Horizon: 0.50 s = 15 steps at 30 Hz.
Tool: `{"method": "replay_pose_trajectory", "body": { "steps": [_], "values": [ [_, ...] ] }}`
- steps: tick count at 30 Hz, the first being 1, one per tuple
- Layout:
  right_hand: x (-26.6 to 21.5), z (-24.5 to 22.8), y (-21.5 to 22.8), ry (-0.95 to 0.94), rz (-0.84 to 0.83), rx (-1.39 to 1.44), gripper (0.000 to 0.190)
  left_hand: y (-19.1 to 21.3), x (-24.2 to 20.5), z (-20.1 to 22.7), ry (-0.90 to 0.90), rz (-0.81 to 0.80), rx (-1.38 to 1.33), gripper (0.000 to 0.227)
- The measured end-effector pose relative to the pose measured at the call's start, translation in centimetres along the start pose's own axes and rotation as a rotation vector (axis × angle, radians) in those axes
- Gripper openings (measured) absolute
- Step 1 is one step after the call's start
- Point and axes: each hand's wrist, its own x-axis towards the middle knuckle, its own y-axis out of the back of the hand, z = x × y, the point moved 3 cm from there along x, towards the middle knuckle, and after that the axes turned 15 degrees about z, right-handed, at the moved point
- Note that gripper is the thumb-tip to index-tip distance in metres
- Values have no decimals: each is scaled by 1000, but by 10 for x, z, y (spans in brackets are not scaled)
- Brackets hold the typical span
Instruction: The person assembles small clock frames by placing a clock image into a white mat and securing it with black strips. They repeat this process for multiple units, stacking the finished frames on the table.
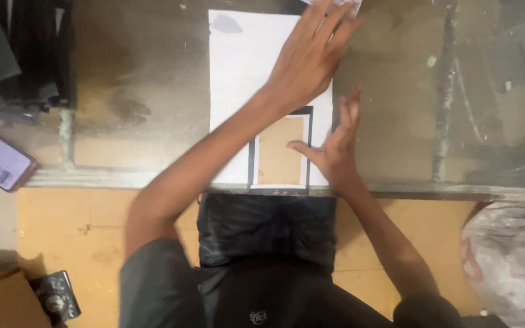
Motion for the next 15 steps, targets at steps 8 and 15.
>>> {"method": "replay_pose_trajectory", "body": {
  "steps": [8, 15],
  "values": [
    [6, -3, -6, -98, 104, -146, 142, -31, -30, 28, -518, -65, 175, 51],
    [-7, -36, -3, -242, 151, -236, 136, -1, -15, 47, -253, -131, -128, 47]
  ]
}}
